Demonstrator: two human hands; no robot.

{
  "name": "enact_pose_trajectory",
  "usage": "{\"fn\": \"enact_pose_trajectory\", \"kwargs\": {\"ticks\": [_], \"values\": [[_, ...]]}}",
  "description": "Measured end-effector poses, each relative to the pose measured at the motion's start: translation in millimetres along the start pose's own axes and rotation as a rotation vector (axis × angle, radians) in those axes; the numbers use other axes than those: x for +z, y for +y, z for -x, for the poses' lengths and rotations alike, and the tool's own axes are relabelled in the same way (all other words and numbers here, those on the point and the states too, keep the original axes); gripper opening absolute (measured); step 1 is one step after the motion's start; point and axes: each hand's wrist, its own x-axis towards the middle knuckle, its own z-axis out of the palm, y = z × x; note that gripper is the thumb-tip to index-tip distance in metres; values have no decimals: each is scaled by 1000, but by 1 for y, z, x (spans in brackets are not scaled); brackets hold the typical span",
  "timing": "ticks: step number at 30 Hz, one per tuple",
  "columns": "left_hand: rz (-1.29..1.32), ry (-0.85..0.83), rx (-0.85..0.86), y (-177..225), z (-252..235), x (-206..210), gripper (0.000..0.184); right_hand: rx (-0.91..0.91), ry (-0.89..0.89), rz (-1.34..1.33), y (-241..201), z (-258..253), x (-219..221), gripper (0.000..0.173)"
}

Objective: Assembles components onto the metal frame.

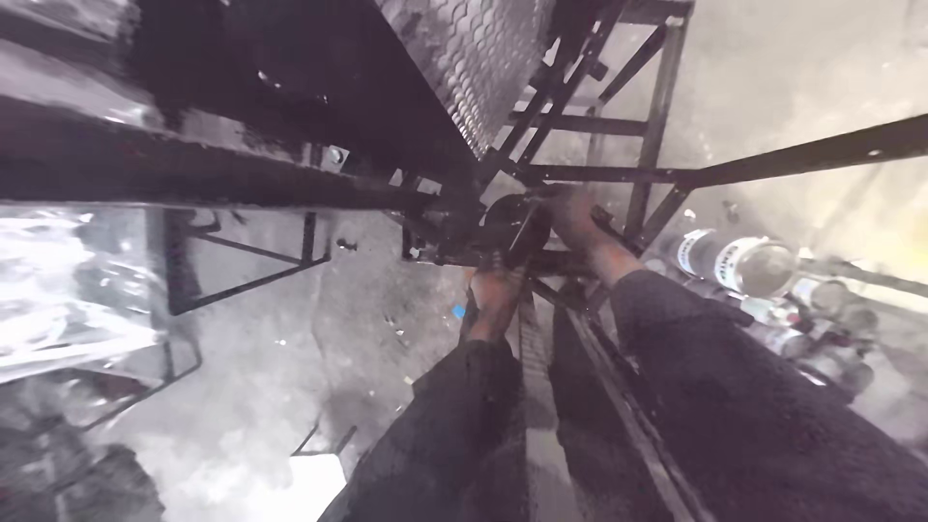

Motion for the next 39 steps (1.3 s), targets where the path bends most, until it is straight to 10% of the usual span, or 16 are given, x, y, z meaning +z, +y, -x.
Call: {"fn": "enact_pose_trajectory", "kwargs": {"ticks": [39], "values": [[-29,-92,-4,4,0,-8,67,45,22,207,4,31,-4,26]]}}
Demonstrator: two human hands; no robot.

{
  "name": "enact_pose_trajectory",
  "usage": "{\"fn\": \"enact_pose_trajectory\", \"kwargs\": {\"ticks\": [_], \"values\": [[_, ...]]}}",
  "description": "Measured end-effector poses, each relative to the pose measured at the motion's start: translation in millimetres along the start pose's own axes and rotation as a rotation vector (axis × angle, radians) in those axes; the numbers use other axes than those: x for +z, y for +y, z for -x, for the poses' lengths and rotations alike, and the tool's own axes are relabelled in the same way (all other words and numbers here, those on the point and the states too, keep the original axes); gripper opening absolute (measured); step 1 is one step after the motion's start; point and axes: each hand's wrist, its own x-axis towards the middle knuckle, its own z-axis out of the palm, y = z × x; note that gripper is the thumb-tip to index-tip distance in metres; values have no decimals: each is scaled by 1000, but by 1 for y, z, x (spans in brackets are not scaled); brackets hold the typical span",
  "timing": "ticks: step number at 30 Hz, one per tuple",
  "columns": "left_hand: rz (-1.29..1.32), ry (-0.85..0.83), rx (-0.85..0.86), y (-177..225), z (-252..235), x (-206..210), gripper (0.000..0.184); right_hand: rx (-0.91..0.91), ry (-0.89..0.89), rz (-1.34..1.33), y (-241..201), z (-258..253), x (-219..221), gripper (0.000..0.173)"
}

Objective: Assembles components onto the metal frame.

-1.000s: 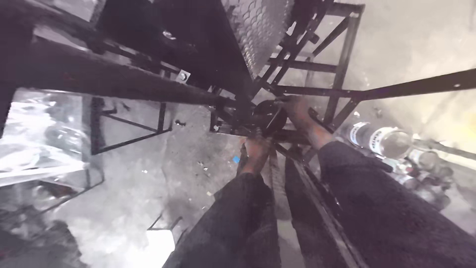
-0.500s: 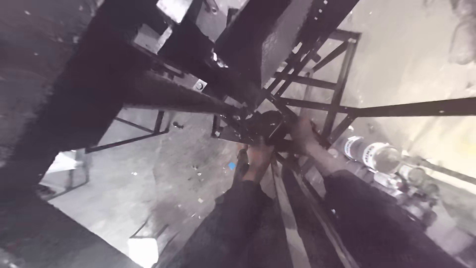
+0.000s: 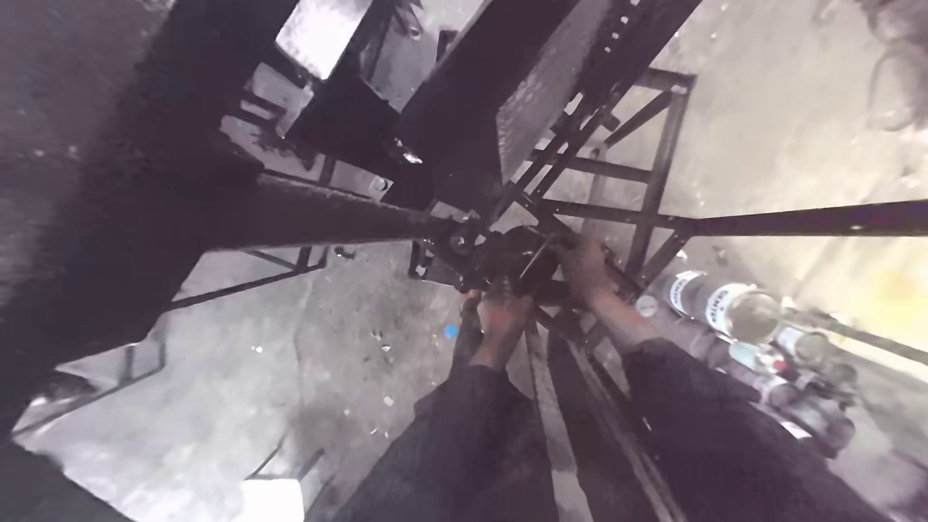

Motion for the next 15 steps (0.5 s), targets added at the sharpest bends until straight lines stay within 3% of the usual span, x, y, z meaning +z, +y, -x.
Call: {"fn": "enact_pose_trajectory", "kwargs": {"ticks": [7,15], "values": [[-30,-36,-36,0,2,0,63,-65,-3,-5,6,18,-9,42],[0,38,-7,-7,-5,5,62,26,-80,-29,16,26,-12,25]]}}
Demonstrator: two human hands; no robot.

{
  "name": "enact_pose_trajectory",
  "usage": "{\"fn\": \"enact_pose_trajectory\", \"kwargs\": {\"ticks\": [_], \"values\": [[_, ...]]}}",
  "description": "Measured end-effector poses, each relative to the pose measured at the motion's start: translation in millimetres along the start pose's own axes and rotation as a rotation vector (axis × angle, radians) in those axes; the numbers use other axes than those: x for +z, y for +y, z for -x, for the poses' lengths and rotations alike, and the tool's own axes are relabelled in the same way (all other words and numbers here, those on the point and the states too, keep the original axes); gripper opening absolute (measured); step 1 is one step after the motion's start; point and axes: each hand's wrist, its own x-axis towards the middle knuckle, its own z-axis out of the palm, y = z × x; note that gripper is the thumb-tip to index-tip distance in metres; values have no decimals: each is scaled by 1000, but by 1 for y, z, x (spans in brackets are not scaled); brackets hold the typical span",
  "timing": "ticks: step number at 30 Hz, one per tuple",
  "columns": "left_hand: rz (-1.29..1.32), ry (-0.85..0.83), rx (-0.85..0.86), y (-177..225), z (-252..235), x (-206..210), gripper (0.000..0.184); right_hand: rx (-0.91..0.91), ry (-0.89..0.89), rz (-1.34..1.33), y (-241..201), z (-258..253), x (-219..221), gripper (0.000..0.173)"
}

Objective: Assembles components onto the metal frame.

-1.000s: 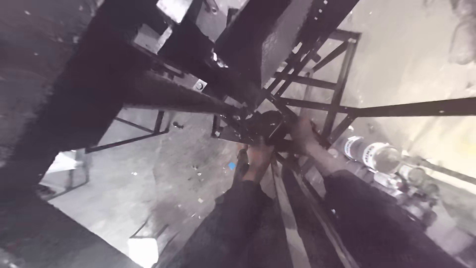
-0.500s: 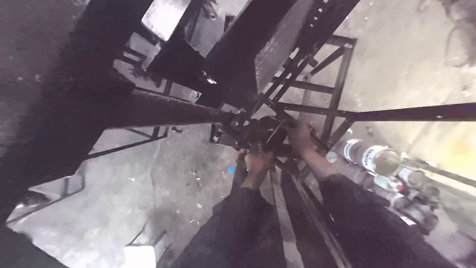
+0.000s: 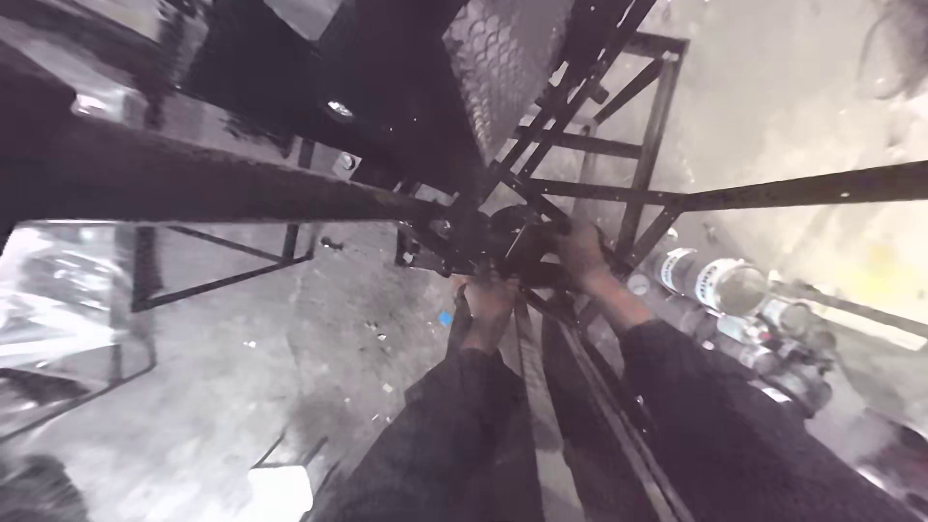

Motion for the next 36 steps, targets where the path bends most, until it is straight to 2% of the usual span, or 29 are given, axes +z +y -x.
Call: {"fn": "enact_pose_trajectory", "kwargs": {"ticks": [5,12,17,22,26,28,31,33,36], "values": [[265,55,-30,-5,-2,2,59,-19,49,-36,-6,-5,5,25],[52,51,6,-1,-2,1,66,24,122,-36,-10,-18,12,22],[65,65,-2,1,0,0,63,31,111,-29,-14,-4,13,27],[113,34,-60,1,-2,1,62,8,136,-48,-10,-10,17,23],[182,64,-65,-2,-2,2,63,-73,64,-140,4,5,4,28],[193,64,-58,-5,-3,4,65,-42,30,-209,18,5,-2,32],[227,107,-6,-6,-3,7,57,-20,-6,-444,26,2,-2,29],[224,112,2,-4,-3,5,57,1,-27,-488,32,-2,0,32],[179,113,6,-7,-3,5,65,-103,-61,-561,39,2,-1,35]]}}
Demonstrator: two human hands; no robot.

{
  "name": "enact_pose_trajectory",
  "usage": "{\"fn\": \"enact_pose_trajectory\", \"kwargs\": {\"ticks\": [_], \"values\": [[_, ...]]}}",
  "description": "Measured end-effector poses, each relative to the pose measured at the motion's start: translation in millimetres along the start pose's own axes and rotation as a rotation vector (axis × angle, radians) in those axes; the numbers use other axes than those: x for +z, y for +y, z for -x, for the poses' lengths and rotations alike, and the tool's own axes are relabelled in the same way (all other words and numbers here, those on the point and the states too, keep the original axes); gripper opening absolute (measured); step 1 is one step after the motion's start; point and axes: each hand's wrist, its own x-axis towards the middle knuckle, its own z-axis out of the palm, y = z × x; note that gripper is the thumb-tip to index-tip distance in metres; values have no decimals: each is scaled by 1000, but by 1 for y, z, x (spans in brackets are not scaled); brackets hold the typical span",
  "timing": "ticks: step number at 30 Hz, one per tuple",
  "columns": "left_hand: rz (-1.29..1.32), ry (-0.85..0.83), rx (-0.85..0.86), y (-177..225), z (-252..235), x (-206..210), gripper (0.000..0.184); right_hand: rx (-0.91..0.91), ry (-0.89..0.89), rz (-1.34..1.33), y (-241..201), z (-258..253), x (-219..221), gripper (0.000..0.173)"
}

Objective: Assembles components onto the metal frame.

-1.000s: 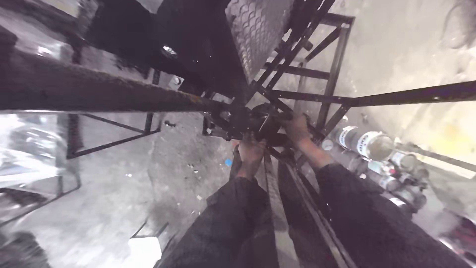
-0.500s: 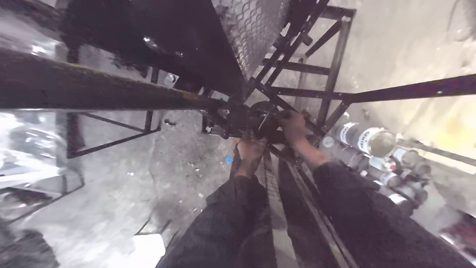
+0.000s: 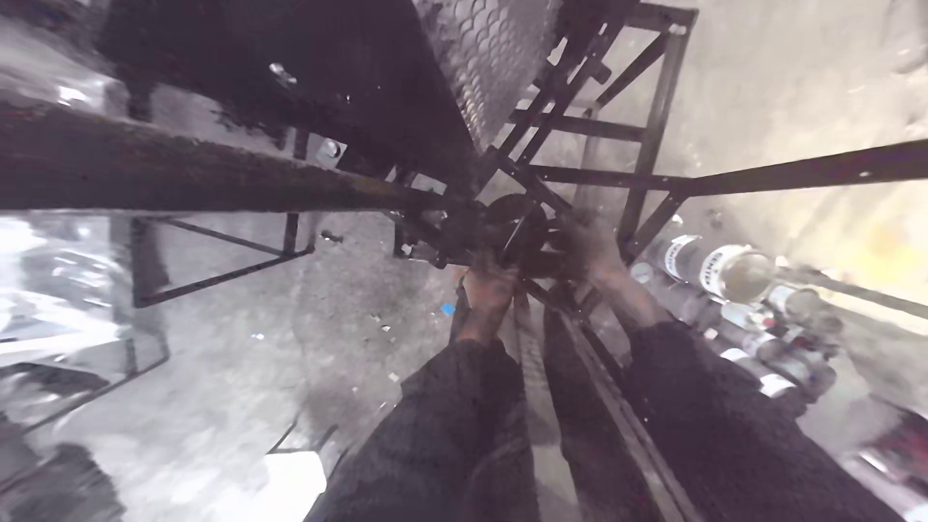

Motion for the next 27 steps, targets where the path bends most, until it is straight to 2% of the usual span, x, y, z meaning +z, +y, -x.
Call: {"fn": "enact_pose_trajectory", "kwargs": {"ticks": [3,5,7,9,11,14,18,23,27], "values": [[-10,16,2,0,-2,3,68,-136,-37,-45,-11,11,-13,42],[-9,23,2,0,-2,3,68,-122,28,59,-16,17,-20,45],[-4,17,2,0,-2,2,66,-128,16,191,-14,17,-28,54],[14,15,12,0,-3,4,64,-216,17,318,-3,13,-24,49],[45,30,23,-1,-3,6,61,-304,14,541,5,5,-15,36],[-1,19,29,1,-2,3,60,-277,-10,713,5,-2,1,32],[-53,-19,-12,1,-5,3,65,-207,13,804,2,-10,14,35],[15,-40,-43,-1,-5,6,60,-213,50,844,0,-4,20,29],[-43,-34,-29,1,-3,2,62,-241,57,866,1,-4,26,29]]}}
